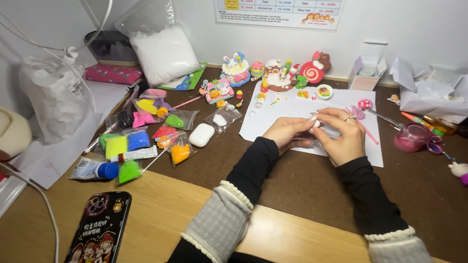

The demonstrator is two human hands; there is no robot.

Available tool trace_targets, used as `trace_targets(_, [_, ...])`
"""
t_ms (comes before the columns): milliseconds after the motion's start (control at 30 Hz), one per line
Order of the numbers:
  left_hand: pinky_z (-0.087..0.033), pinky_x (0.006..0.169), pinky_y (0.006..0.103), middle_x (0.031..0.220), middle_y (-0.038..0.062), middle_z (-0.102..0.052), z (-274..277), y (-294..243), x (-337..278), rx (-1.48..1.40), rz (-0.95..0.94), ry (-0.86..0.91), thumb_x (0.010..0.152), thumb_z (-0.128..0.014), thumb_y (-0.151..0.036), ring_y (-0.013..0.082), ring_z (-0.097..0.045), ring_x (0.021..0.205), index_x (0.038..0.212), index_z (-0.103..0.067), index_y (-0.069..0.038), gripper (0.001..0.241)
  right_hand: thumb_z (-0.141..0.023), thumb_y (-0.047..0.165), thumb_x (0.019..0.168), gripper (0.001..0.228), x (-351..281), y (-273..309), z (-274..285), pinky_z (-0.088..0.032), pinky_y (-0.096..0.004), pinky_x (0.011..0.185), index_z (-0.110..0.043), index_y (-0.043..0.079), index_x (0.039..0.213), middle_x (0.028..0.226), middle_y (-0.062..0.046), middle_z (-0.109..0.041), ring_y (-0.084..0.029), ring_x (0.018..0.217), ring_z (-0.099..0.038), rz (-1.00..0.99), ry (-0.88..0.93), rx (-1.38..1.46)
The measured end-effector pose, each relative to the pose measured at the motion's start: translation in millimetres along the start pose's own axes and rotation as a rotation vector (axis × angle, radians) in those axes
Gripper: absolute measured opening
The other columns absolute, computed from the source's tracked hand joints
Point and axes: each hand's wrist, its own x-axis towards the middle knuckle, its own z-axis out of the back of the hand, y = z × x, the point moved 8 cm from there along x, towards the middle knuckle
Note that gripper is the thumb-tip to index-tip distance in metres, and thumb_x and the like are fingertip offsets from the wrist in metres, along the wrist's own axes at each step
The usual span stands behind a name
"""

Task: Assembling small decorative clay elements into larger models on a workspace using hands and sculpting tools.

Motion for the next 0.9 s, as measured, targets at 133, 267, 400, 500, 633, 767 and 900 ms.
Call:
trace_targets(133, [-0.066,0.080,0.0305,0.098,0.013,-0.075,-6.3,-10.0,-8.0,0.014,0.007,-0.007,0.096,-0.078,-0.029,0.0221,-0.075,0.095,0.109,-0.073,0.002,0.034,-0.089,0.012,0.080,0.029,3.0,10.2,5.1,-0.052,-0.039,0.098,-0.082,0.021,0.107,0.115,-0.001,-0.075,-0.026,0.105,-0.071,-0.028,-0.023,0.081])
trace_targets(267, [-0.064,0.086,0.0372,0.100,0.017,-0.075,-10.4,-15.7,-9.0,-0.019,0.024,-0.017,0.097,-0.077,-0.036,0.0255,-0.074,0.098,0.110,-0.072,0.003,0.042,-0.087,0.008,0.083,0.028,8.0,16.8,7.2,-0.052,-0.041,0.097,-0.082,0.016,0.109,0.114,-0.005,-0.075,-0.026,0.102,-0.071,-0.020,-0.040,0.145])
trace_targets(400, [-0.063,0.090,0.0434,0.101,0.020,-0.073,-17.5,-21.0,-14.1,-0.096,0.073,-0.029,0.100,-0.071,-0.041,0.0305,-0.073,0.100,0.108,-0.071,0.003,0.045,-0.087,0.009,0.083,0.027,6.6,15.4,8.3,-0.053,-0.041,0.096,-0.083,0.017,0.109,0.112,-0.005,-0.075,-0.026,0.098,-0.071,-0.010,-0.047,0.139])
trace_targets(500, [-0.062,0.090,0.0434,0.099,0.019,-0.074,-10.6,-11.6,-4.7,-0.139,0.102,-0.047,0.099,-0.072,-0.045,0.0307,-0.073,0.100,0.102,-0.071,0.001,0.046,-0.088,0.010,0.083,0.027,7.2,15.7,8.4,-0.053,-0.039,0.096,-0.083,0.017,0.109,0.112,-0.005,-0.075,-0.025,0.098,-0.070,0.020,-0.046,0.116])
trace_targets(633, [-0.062,0.090,0.0407,0.096,0.018,-0.074,-10.2,-11.4,-3.7,-0.128,0.098,-0.051,0.098,-0.071,-0.048,0.0296,-0.073,0.099,0.099,-0.072,0.000,0.048,-0.088,0.010,0.084,0.028,6.0,13.4,7.7,-0.052,-0.041,0.096,-0.083,0.016,0.110,0.112,-0.006,-0.074,-0.027,0.099,-0.069,0.051,-0.036,0.097])
trace_targets(767, [-0.061,0.091,0.0400,0.097,0.017,-0.073,-4.5,-9.5,3.1,-0.101,0.091,-0.058,0.099,-0.070,-0.050,0.0291,-0.072,0.100,0.099,-0.071,0.000,0.050,-0.088,0.010,0.085,0.028,7.4,6.0,4.9,-0.052,-0.040,0.095,-0.082,0.016,0.111,0.112,-0.007,-0.074,-0.027,0.099,-0.067,0.046,-0.026,0.109])
trace_targets(900, [-0.061,0.091,0.0388,0.096,0.016,-0.073,-6.7,-13.7,-2.5,-0.059,0.078,-0.061,0.100,-0.068,-0.049,0.0279,-0.072,0.100,0.097,-0.073,0.000,0.049,-0.087,0.011,0.086,0.027,5.9,4.5,4.9,-0.052,-0.039,0.093,-0.082,0.017,0.111,0.112,-0.007,-0.074,-0.026,0.100,-0.067,0.038,-0.018,0.106])
